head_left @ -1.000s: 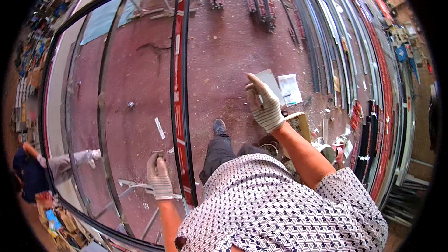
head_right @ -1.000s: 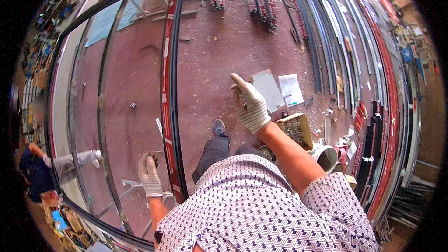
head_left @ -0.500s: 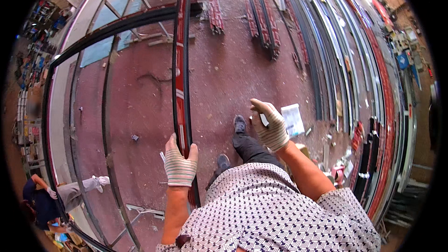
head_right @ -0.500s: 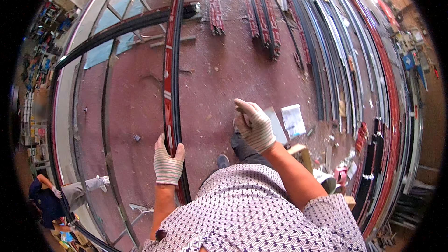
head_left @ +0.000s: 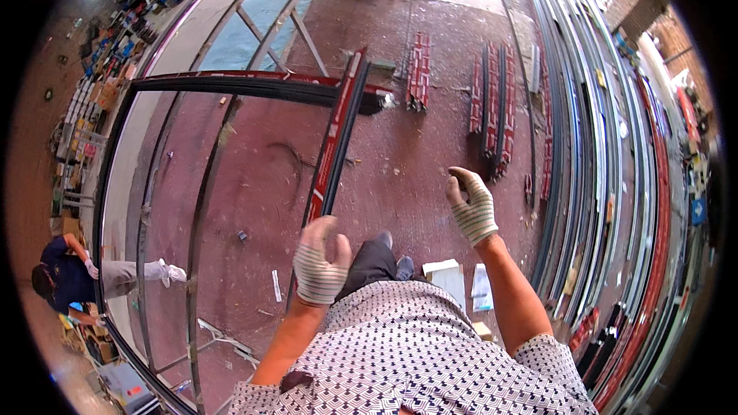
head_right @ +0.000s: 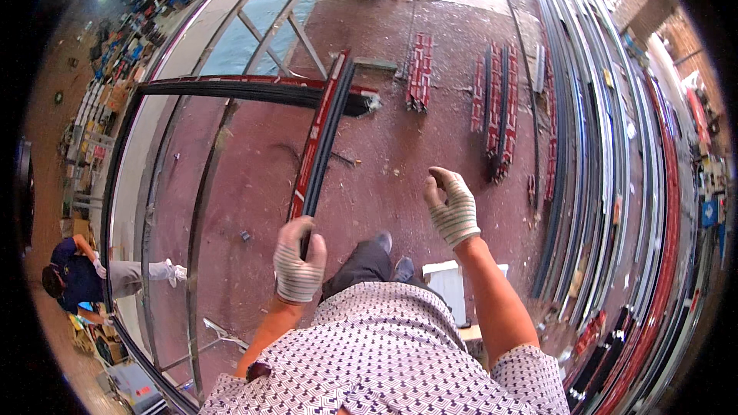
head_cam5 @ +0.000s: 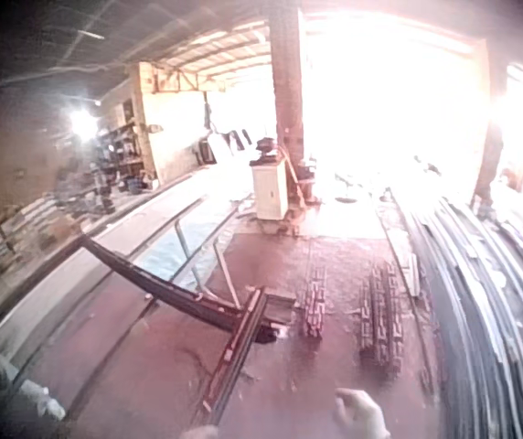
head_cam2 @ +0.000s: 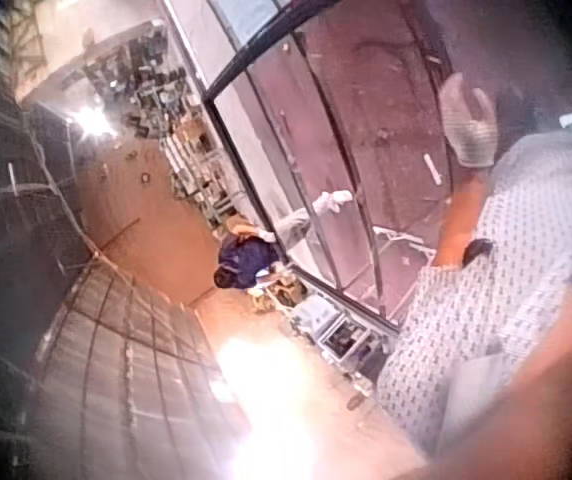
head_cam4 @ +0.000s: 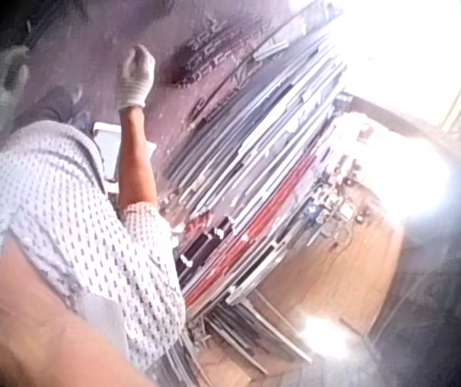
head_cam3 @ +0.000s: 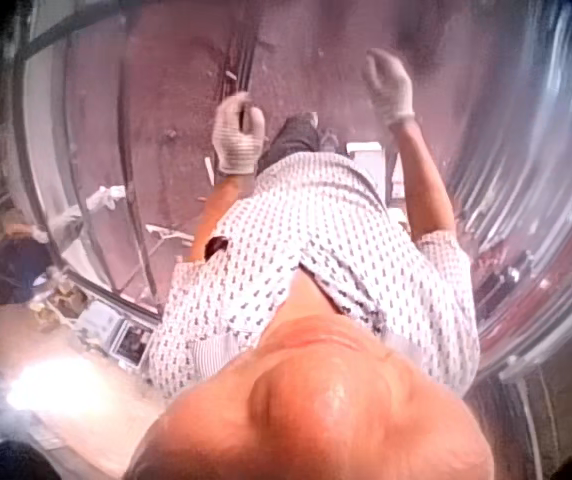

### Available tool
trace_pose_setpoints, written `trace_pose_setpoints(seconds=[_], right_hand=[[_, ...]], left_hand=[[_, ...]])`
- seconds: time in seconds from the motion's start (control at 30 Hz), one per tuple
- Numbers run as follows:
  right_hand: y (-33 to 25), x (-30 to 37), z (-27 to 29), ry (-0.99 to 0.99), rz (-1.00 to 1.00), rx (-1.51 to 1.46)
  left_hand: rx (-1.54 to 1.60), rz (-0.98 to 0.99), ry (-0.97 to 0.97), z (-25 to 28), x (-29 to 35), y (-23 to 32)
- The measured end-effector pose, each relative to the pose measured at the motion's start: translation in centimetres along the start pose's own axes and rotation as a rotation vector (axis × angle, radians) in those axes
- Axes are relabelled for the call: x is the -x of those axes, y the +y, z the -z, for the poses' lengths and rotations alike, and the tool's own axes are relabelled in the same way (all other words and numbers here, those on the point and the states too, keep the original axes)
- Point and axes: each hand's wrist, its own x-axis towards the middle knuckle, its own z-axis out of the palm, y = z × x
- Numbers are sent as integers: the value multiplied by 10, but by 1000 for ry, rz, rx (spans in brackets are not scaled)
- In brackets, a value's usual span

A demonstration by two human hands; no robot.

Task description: The person assembles a window frame by hand in a workshop. They pick up metal corner connectors and insert them into the ends of long aluminum profiles. They then join the profiles together to form a rectangular frame, checking the alignment of the corners.

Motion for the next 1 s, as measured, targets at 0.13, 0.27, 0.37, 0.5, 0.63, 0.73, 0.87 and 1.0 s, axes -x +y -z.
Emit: trace_pose_setpoints(seconds=[0.13, 0.27, 0.37, 0.5, 0.63, 0.73, 0.87, 1.0], right_hand=[[22, -103, -34, -90, -53, -58], [19, -194, -73, -268, -64, -150], [27, -248, -99, -555, -146, -77], [27, -290, -124, -905, -312, -175], [95, -317, -145, -1228, -409, -197], [73, -316, -162, -1376, -563, -229], [64, -322, -175, -1502, -562, -420], [52, -323, -177, -1532, -563, -337]], left_hand=[[982, 883, -186, -52, -34, -2], [1561, 1279, -30, -90, -68, -31], [1904, 1262, 109, -107, -81, -46], [1995, 1318, 316, -119, -99, -29], [2026, 1178, 600, -131, -108, -21], [1932, 1110, 867, -151, -111, -20], [1662, 987, 1368, -179, -147, -13], [1506, 1002, 1581, -189, -159, -15]])
